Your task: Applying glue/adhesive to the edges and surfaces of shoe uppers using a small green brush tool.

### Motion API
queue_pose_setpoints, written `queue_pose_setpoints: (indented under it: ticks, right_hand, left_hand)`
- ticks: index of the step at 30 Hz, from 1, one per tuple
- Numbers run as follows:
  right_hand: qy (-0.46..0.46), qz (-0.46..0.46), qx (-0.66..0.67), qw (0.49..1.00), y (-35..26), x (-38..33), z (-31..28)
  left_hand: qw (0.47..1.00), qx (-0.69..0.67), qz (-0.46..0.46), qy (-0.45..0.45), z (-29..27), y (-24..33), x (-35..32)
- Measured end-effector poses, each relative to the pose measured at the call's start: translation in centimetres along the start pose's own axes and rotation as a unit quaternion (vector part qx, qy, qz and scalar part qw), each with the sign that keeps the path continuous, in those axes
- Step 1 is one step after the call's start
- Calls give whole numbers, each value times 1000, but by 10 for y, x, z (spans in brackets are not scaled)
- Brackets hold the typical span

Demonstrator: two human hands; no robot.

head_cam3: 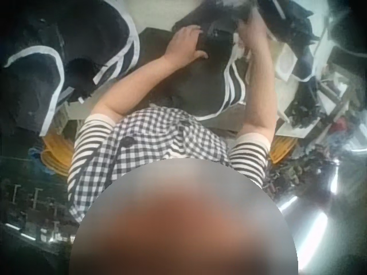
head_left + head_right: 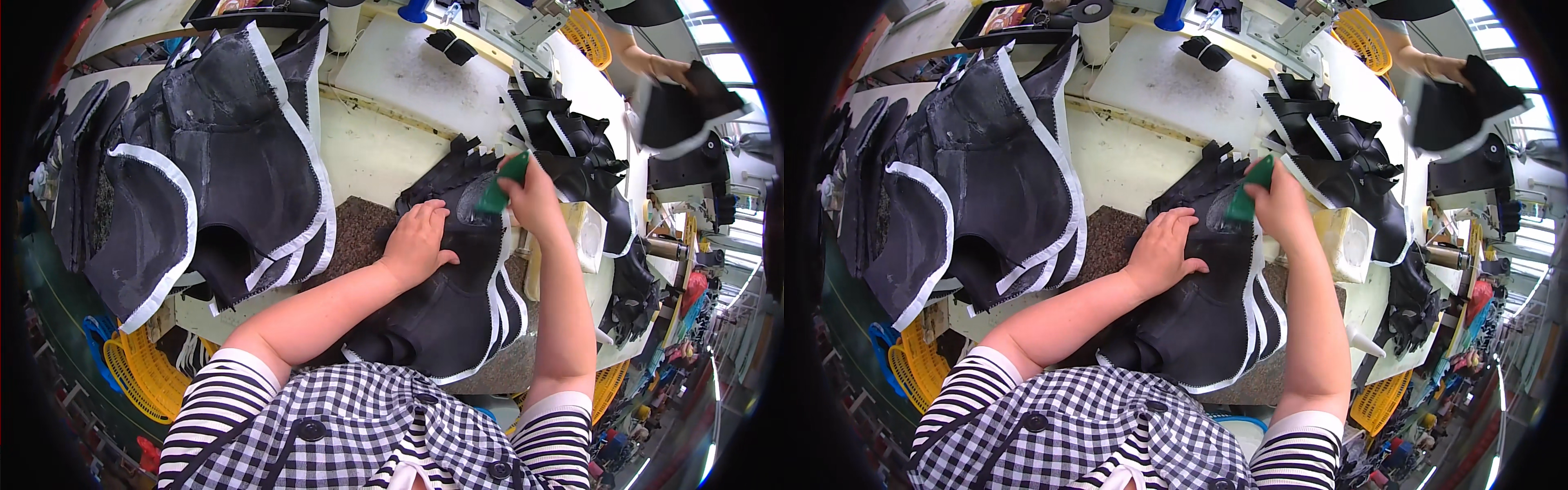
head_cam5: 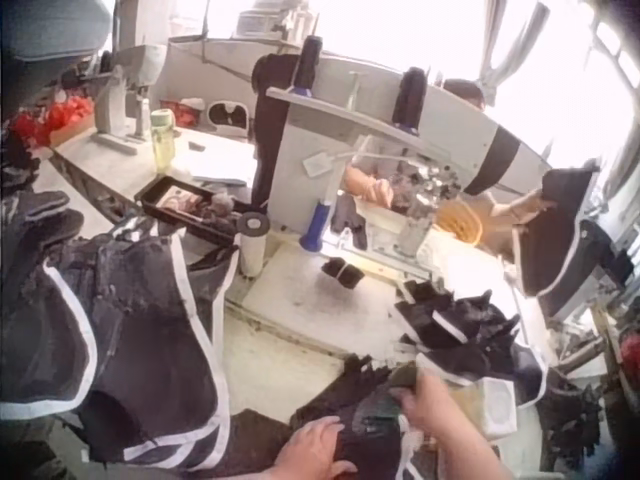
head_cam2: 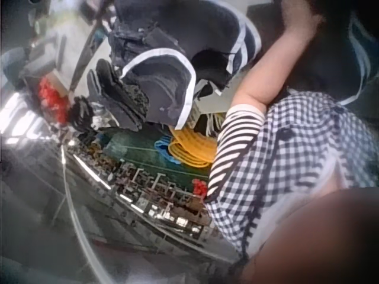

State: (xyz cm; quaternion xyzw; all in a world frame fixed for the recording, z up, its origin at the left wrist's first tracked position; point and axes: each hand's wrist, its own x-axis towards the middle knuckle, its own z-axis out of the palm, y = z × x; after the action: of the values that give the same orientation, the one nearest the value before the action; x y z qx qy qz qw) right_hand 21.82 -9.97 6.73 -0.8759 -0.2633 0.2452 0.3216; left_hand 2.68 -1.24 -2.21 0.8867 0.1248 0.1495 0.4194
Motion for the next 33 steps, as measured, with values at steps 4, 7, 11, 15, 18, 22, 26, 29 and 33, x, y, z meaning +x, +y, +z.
queue_pose_setpoints:
  ticks: [4, 7, 11, 15, 18, 22, 26, 29, 33]
  right_hand:
    - [-1, -123, 21, 992, 31, 12, 14]
    - [-172, 39, 63, 982, 1, -5, 4]
    - [54, -54, 163, 984, 35, 11, -5]
    - [104, 63, 103, 987, 67, 1, 6]
    - [60, 60, 155, 984, 50, -42, -10]
    - [72, -75, 174, 979, 33, -83, -14]
    - [136, -335, -78, 929, 28, -95, 14]
    - [166, -356, -69, 917, 63, -128, 33]
    - [181, -276, 40, 943, 82, -160, 50]
  left_hand:
    - [1000, -11, -1, -22, -3, -2, 4]
    - [996, -67, -36, -51, -14, -11, -1]
    - [991, -86, -26, -95, -15, -5, 1]
    - [992, -63, -38, -106, -13, -3, 3]
    - [993, -54, -42, -98, -15, -4, 1]
    - [995, -30, -36, -89, -11, -5, 2]
    - [995, -15, -31, -91, -7, 1, 5]
    - [996, -3, -32, -79, -4, -1, 2]
    - [997, 11, -17, -74, -3, -1, 2]
